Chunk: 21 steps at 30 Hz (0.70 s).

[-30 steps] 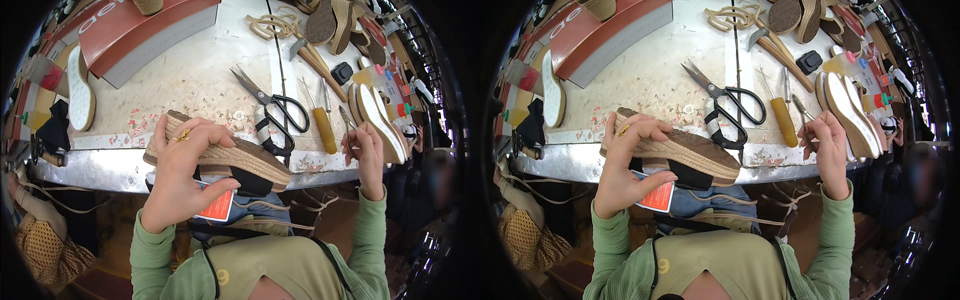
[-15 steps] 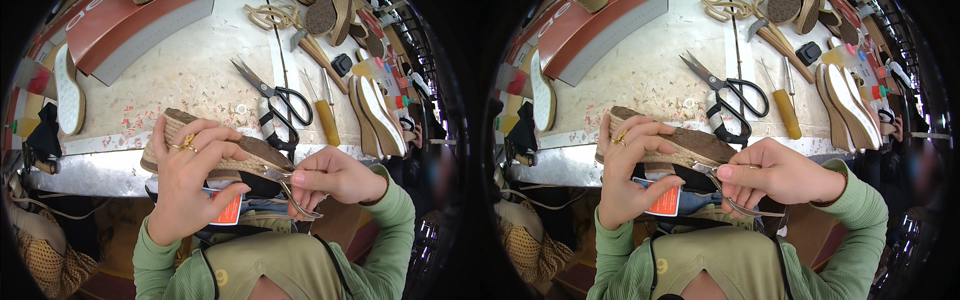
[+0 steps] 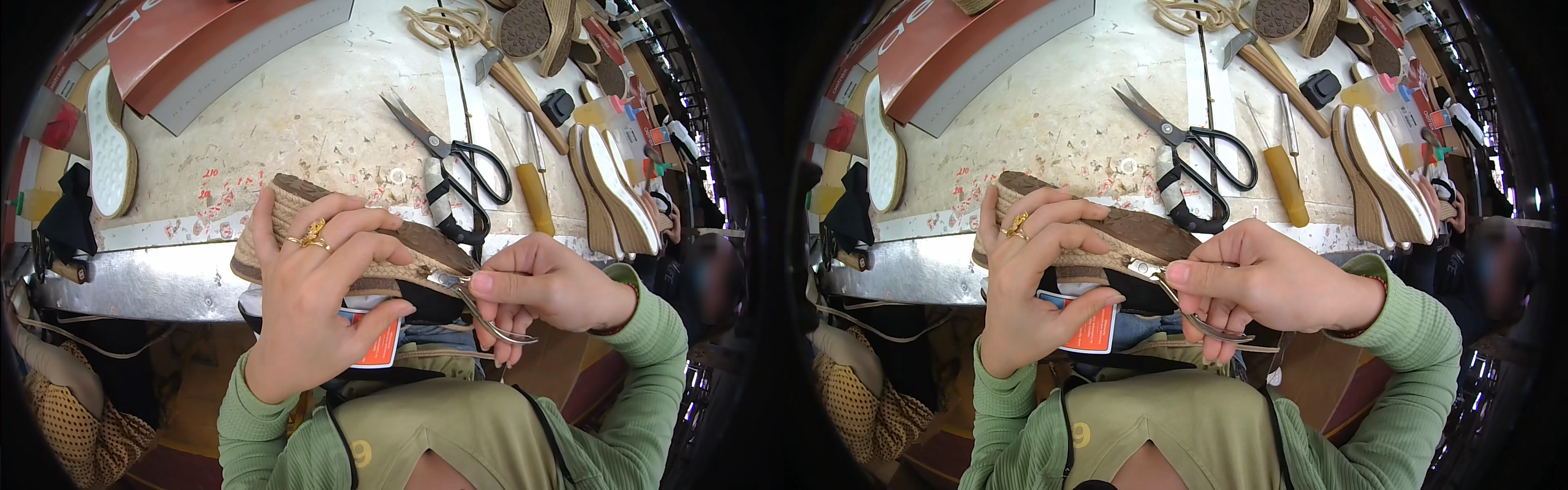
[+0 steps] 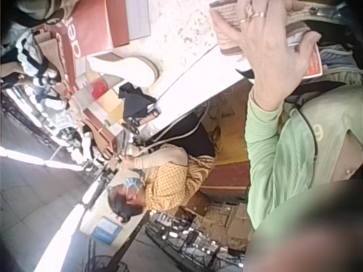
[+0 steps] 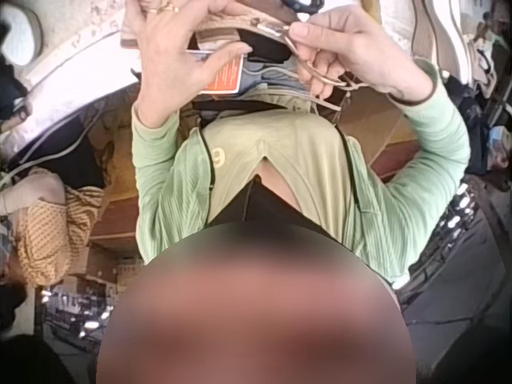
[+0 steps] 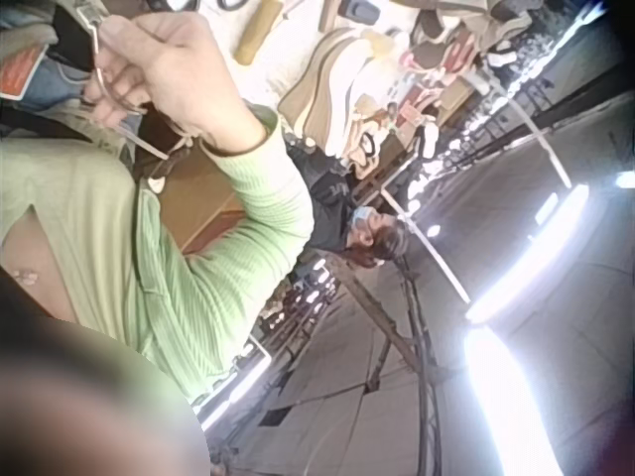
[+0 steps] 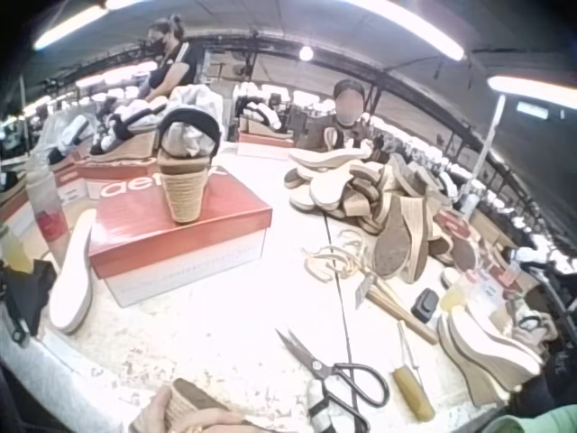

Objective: The person repairs a black espadrille wedge sandal by wrapping a rope around the heel, cutting the rope with scissors, applying glue from a bottle, and using a metal awl to tuck and secure the rope end. The work occurs at a cluttered bench with other shoes and tools visible.

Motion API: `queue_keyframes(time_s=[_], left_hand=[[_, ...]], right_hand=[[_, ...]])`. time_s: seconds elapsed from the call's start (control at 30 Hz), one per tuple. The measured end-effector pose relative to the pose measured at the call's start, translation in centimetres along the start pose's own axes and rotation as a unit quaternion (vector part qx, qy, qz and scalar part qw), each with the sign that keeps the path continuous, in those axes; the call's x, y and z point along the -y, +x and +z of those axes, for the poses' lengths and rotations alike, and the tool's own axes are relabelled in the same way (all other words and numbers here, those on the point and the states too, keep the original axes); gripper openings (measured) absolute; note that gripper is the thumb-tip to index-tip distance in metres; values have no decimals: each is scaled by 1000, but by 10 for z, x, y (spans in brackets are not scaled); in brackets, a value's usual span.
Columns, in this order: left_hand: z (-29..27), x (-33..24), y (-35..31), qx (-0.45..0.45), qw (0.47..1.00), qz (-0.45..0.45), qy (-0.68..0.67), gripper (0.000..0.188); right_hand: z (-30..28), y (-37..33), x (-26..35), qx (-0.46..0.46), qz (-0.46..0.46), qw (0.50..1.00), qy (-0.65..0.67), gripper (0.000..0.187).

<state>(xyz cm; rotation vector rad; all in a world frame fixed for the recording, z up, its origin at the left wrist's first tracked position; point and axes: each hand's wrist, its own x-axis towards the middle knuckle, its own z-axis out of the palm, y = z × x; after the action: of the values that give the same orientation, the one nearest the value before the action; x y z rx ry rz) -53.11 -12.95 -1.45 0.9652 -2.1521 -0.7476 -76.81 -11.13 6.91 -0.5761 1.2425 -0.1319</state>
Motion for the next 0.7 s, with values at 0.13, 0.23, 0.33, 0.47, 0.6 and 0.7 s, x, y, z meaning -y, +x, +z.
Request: queue_keyframes(time_s=[0.13, 0.23, 0.33, 0.47, 0.6, 0.7], left_hand=[[1, 0, -1, -1, 1000, -4, 1, 36], [1, 0, -1, 2, 1000, -7, 12, 37], [1, 0, -1, 4, 1000, -7, 18, 36], [1, -1, -2, 0, 1000, -6, -1, 33], [1, -1, -2, -4, 1000, -2, 1, 32], [1, 0, -3, -6, 1000, -1, -3, 32]], right_hand=[[4, -2, -1, -36, 1, 999, -37, 35], [8, -2, -6, -95, -134, 944, -285, 31], [16, 3, -19, -173, -351, 748, -536, 23], [25, 3, -34, -233, -379, 629, -637, 24], [33, 2, -38, -272, -387, 575, -667, 25], [26, -2, -30, -222, -379, 638, -633, 18]])
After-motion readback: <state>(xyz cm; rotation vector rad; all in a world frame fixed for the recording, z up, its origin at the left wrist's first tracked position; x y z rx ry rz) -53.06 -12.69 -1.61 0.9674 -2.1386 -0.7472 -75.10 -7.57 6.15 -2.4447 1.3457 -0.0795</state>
